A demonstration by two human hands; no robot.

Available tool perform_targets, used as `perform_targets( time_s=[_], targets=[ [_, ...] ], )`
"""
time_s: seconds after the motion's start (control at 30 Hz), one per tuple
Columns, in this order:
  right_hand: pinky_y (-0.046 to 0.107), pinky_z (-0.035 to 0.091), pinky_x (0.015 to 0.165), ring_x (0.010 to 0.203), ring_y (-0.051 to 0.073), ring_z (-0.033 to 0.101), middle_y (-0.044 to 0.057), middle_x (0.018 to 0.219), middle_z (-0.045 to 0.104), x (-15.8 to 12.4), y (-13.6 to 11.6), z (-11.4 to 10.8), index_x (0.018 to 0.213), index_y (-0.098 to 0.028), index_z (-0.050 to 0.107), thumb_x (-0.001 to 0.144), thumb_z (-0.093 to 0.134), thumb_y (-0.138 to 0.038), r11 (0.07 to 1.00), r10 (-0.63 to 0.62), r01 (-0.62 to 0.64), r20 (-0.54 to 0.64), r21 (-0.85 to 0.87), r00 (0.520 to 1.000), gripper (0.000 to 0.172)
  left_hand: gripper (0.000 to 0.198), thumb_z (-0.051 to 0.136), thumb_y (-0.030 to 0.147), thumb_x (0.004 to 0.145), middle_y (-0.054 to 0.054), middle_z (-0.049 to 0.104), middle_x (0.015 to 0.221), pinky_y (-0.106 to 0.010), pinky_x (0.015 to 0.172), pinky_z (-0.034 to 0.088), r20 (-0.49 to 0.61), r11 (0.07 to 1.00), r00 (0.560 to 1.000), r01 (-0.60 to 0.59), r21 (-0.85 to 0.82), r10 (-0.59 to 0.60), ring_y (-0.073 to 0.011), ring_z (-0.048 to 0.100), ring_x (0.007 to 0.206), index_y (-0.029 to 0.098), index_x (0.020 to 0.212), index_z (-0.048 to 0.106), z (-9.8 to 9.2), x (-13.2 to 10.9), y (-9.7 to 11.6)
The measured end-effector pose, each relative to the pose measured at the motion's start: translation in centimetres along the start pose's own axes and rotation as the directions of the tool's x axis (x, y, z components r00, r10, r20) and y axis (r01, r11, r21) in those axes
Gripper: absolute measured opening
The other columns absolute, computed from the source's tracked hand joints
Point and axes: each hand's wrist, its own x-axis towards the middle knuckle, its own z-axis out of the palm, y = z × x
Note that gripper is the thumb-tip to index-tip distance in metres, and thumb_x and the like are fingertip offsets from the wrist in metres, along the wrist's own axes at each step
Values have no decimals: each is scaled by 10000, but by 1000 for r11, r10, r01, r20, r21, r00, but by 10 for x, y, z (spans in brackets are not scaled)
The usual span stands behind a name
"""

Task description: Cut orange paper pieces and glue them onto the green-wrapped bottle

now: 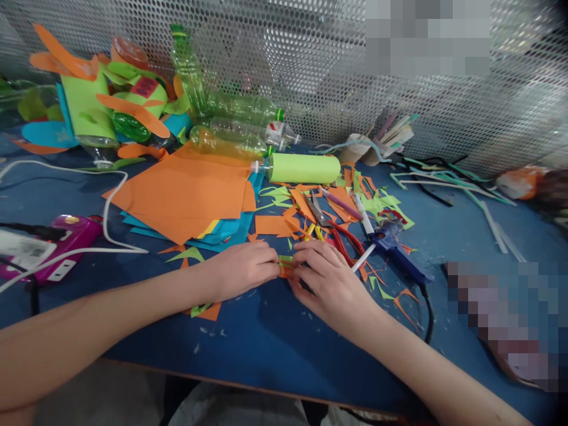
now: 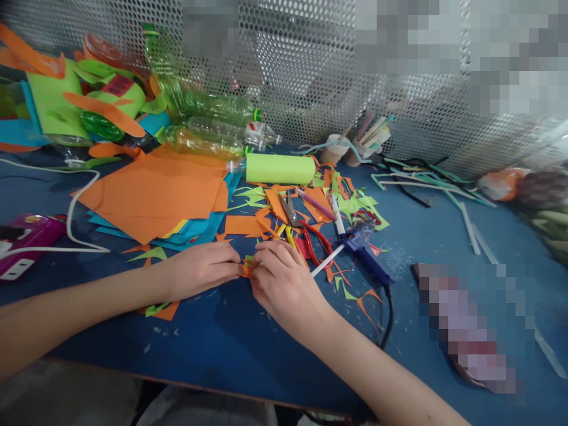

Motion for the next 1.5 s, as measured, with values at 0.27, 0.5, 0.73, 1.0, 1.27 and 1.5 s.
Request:
perform_targets(
  time_s=[0.27, 0.5, 0.73, 1.0, 1.27, 1.5],
  targets=[
    [394, 445, 913, 1004, 223, 515, 72, 881, 585, 1, 0, 0, 730, -164, 610, 762, 582, -141, 987, 148, -149, 19, 55, 989, 48, 239, 338, 148, 923, -74, 577, 870, -319, 806, 415, 4, 999, 1000, -22, -38, 22, -173, 491, 832, 137, 992, 566, 0, 0, 0],
    [381, 452, 902, 981, 217, 510, 74, 875, 565, 2, 0, 1, 713, -157, 615, 770, 589, -157, 971, 210, -209, 3, 114, 978, 63, 253, 341, 169, 926, -80, 572, 893, -287, 741, 402, 29, 1000, 999, -28, 11, 28, -182, 482, 849, 159, 988, 585, -3, -2, 0],
    [403, 441, 905, 970, 209, 519, 60, 911, 564, 0, 3, 0, 702, -182, 612, 770, 611, -171, 967, 225, -228, 37, 116, 974, 69, 243, 378, 206, 919, -82, 597, 903, -301, 786, 420, -23, 990, 1000, 18, -140, -21, -171, 517, 840, 143, 961, 609, -5, -1, -1],
    [425, 448, 881, 975, 220, 524, 63, 917, 574, 0, 8, -1, 746, -186, 594, 766, 620, -165, 968, 216, -218, 28, 126, 976, 39, 238, 384, 190, 915, -93, 602, 929, -308, 790, 441, -35, 989, 998, 54, -136, -60, -183, 530, 884, 130, 965, 608, -2, -1, 0],
    [425, 446, 898, 999, 211, 524, 60, 935, 578, 1, 7, -2, 759, -200, 610, 799, 558, -138, 985, 114, -116, 21, 128, 993, 90, 232, 370, 149, 910, -91, 602, 918, -328, 783, 444, -4, 999, 1000, 11, -33, -11, -186, 504, 854, 129, 993, 586, -1, -1, 0],
    [455, 411, 935, 1089, 240, 491, 61, 1010, 598, -1, 8, -5, 809, -212, 648, 822, 561, -194, 998, 59, -59, 44, 8, 997, 90, 228, 367, 159, 915, -87, 597, 910, -333, 820, 427, 14, 999, 1000, -7, 43, 6, -184, 507, 847, 129, 954, 589, -1, -1, 1]
  ],
)
